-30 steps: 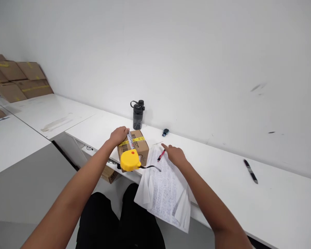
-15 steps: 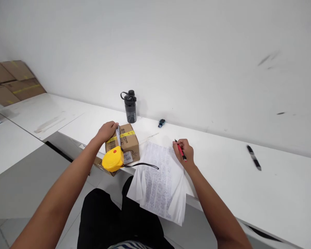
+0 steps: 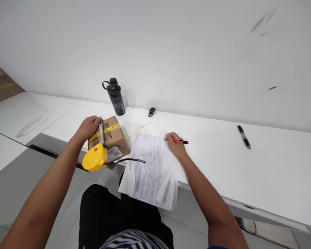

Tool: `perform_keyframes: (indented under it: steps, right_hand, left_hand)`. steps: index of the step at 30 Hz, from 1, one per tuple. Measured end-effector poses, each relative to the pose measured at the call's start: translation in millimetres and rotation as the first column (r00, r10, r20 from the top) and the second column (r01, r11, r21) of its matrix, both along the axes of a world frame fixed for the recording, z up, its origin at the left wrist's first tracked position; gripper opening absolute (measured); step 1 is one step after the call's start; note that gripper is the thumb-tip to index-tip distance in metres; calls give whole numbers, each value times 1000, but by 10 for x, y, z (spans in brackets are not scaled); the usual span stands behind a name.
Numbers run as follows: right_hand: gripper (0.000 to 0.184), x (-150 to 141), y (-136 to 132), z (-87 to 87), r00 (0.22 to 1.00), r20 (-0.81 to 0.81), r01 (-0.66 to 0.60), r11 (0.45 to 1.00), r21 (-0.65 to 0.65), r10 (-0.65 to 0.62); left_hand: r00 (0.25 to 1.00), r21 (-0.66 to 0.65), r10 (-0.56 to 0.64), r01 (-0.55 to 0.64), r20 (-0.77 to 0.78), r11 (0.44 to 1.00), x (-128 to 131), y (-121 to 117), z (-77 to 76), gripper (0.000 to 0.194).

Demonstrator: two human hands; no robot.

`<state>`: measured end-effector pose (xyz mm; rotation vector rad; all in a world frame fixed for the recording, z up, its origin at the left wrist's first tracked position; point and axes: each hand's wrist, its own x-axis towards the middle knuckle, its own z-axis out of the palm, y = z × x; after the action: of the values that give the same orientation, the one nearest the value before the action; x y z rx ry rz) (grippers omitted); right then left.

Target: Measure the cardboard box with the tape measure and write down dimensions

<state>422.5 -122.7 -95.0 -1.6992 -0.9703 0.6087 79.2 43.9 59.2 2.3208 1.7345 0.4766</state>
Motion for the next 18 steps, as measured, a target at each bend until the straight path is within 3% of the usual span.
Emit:
perform_keyframes:
  steps: [5,7,9,11,13,15,16,18]
  right_hand:
    - [41,-29,-3,1,1000,-7,4,1000,12,-4]
    - [44,-45,-19,-18,996,88,27,1000,3,-27]
    - [43,-53,-35,-51,957,284,60,998,26,-65]
    - [37,-59,-37,-76,850,526,26,1000,-6,-19]
    - [37,-90,-23,-45,679,712,-78,982,-171,178]
    - [47,-194,-11,85,506,783,-152,931,-332,362]
    - [50,-288,-15,192,454,801,-184,921,-344,390]
    - [49,-573,-54,470,434,837,-293,930,-220,334]
  left_hand:
    - [1000,7,-10,9,25,1000,-7,4,-10,38]
    - [1000,16,-16,15,27,1000,-16,8,-28,38]
    - [1000,27,-25,24,19,999,-25,9,-46,38]
    - [1000,31,-31,31,0,999,-34,1,-56,38]
    - [999,20,-27,27,-17,999,-42,-18,-54,40]
    - [999,4,-21,21,-26,1000,-49,-46,-44,41]
    - [999,-3,-17,17,-30,1000,-53,-61,-39,41]
    - [999,-18,-10,9,-35,1000,-62,-88,-34,42]
